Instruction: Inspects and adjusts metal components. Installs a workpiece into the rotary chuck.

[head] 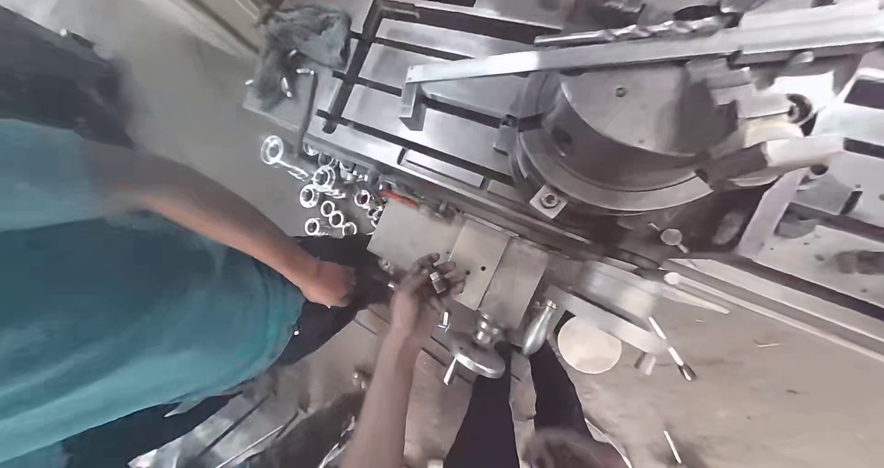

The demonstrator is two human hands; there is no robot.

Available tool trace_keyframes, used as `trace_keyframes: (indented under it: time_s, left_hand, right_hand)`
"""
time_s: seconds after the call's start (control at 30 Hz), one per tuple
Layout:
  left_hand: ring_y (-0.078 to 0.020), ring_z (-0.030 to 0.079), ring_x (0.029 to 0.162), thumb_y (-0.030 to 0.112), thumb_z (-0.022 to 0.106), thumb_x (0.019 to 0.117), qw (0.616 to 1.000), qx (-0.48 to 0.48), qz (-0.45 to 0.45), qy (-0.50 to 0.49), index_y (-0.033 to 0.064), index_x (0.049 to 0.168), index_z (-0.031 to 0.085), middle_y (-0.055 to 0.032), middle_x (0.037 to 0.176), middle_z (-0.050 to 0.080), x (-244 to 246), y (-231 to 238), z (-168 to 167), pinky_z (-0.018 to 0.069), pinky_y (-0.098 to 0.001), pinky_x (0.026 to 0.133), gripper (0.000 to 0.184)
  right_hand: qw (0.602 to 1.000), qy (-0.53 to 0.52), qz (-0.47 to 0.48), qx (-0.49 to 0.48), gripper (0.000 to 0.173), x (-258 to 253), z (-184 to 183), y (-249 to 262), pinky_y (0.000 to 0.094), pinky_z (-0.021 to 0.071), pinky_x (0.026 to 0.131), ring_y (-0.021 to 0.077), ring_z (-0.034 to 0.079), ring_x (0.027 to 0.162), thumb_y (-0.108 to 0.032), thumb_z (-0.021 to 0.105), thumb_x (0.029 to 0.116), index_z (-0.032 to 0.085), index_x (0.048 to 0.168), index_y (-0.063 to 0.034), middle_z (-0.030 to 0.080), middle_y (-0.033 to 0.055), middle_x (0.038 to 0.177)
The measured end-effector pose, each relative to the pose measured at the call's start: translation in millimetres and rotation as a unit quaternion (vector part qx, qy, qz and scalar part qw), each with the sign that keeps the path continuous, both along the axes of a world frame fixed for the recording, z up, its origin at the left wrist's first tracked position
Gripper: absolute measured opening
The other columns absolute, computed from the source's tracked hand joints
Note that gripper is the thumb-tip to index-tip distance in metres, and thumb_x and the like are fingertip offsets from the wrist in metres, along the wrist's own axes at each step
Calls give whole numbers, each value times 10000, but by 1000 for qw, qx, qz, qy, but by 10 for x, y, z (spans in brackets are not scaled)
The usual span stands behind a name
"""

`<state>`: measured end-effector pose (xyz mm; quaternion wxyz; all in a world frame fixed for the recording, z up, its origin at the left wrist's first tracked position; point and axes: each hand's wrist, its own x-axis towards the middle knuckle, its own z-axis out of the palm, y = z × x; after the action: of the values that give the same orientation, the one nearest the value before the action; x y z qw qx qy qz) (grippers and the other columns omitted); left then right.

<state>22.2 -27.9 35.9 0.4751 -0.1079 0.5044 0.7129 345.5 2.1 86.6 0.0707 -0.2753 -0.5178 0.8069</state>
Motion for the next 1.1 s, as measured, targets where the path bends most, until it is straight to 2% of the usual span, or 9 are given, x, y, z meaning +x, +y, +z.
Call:
trace_keyframes:
  time_s: [0.03,0.1,0.17,0.27,0.37,0.53,0.8,0.93,1.1]
  left_hand:
    - [-334,738,918,130,233,1091,1000,20,-4,-4,47,1351,501,-205,1060,711,46,-63,61,616,-481,860,383]
    - [-332,732,923,140,220,1084,998,48,1,-28,72,1409,495,-207,1078,703,183,-180,155,613,-475,860,431]
    - [-323,732,924,162,209,1092,997,54,16,-54,57,1379,500,-216,1118,697,316,-266,220,615,-464,846,422]
    - [-253,712,922,135,242,1079,997,28,32,-67,26,1356,509,-196,1116,691,482,-420,259,603,-371,793,400]
    - [-236,712,901,53,326,1040,996,33,30,-77,35,1411,512,-183,1109,692,565,-611,240,611,-376,796,416]
    - [-224,682,1034,76,486,1028,997,74,-37,2,38,1504,441,-172,1284,630,537,-879,237,594,-393,885,479]
    - [-261,662,1118,132,515,1030,993,41,-70,80,11,1515,401,-204,1364,597,495,-1002,271,578,-406,924,513]
    - [-265,659,1129,141,496,1041,992,37,-78,91,13,1514,396,-207,1367,596,494,-989,252,572,-410,938,499]
    - [-285,645,1169,128,480,1048,990,39,-85,101,0,1507,398,-219,1362,598,485,-944,234,562,-427,968,483]
  right_hand:
    - [999,-4,-37,19,246,-278,-15,-65,329,622,808,125,715,896,-44,657,943,673,1182,13,738,58,1040]
    - [992,12,-117,51,314,-781,-43,-65,313,628,757,132,708,869,-94,656,958,649,1255,6,729,53,1050]
    - [979,33,-177,99,295,-1208,-84,57,288,622,711,132,699,839,-103,628,981,657,1249,16,723,69,1054]
    - [976,18,-151,155,257,-1509,-109,188,292,637,764,149,720,891,-54,622,964,685,1203,16,729,89,1083]
    - [978,-43,-76,189,297,-1500,-150,161,270,638,742,111,718,889,-62,648,917,705,1207,-39,725,52,1117]
    - [979,-63,-5,194,333,-1503,-232,88,283,645,829,115,730,956,-67,634,940,706,1264,-58,739,43,1153]
    - [982,-53,65,171,331,-1545,-307,122,262,640,823,96,732,919,-56,652,937,718,1261,-60,755,34,1112]
    - [990,-34,62,124,336,-1550,-336,142,276,651,811,120,746,902,9,662,914,707,1246,-13,763,59,1069]
    - [994,-30,49,97,334,-1550,-366,173,290,651,845,140,749,939,28,665,915,700,1247,13,759,81,1107]
